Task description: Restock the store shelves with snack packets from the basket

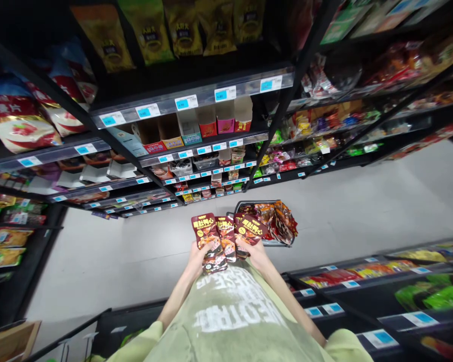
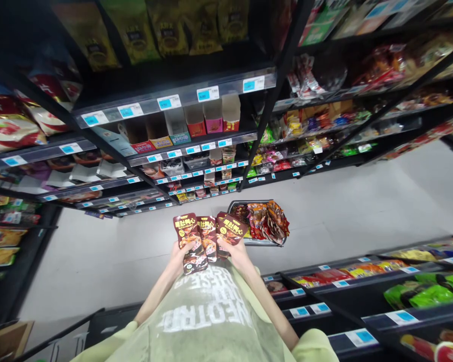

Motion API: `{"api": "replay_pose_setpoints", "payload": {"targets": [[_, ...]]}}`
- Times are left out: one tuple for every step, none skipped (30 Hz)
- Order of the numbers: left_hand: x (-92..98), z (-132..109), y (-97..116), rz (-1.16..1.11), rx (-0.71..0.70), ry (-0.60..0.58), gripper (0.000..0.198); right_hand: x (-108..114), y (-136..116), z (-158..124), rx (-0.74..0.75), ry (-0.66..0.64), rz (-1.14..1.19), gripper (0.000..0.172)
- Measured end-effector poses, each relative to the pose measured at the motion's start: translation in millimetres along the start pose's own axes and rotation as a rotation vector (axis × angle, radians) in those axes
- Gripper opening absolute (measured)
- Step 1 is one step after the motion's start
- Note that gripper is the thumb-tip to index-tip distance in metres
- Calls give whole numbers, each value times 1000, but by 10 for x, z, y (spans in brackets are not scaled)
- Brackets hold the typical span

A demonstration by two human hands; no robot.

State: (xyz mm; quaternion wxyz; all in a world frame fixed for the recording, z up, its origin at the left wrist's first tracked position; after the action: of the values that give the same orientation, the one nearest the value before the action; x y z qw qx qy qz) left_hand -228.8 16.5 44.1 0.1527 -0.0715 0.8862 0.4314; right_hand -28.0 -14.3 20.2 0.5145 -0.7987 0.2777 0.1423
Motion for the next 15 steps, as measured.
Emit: {"api": "replay_pose_setpoints", "payload": {"targets": [[5,-1,-15,8,-3,21,44,1,7,4,30,6,-18,57],[12,-5,-30,12,-3,41,44,3,12,10,60,10,-40,56],[18,-11,-41,8,-2,60,44,4,16,17,85,11,-61,55],[23,-18,-47,-3,-2,77,44,6,15,24,106,15,-78,54],[26,-25,-46,-21,-4,85,45,11,11,31,119,20,-90,53],[29,-31,-39,-44,-7,88,46,18,2,37,124,30,-95,52],[31,-35,-30,-71,-7,91,46,27,-9,41,123,41,-94,51],[35,-37,-22,-103,0,96,46,37,-22,45,112,46,-90,51],[41,-36,-15,-136,14,109,46,44,-33,48,93,43,-85,51],[47,-33,-13,-170,32,125,46,49,-42,50,69,32,-82,50],[52,-27,-14,-200,48,138,45,50,-48,53,45,16,-82,49],[53,-18,-18,-225,61,145,45,48,-51,56,29,2,-86,47],[49,-8,-23,-238,69,142,46,43,-52,59,25,-8,-94,47],[39,5,-26,-233,72,136,46,36,-53,63,31,-10,-103,47],[25,18,-26,-213,68,129,47,27,-53,67,44,-3,-114,48]]}}
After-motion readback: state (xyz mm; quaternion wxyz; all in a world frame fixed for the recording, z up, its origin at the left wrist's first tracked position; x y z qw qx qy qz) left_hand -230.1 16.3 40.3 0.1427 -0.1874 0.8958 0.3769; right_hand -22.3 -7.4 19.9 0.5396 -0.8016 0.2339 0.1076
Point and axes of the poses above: each hand's wrist, its own z-axis towards the middle knuckle, its own x-axis out of the back of the hand, y = z × x, the point moved 2 cm from there along z, towards the middle knuckle, and after that the axes turned 9 degrees about -y, right-handed, at the moved point
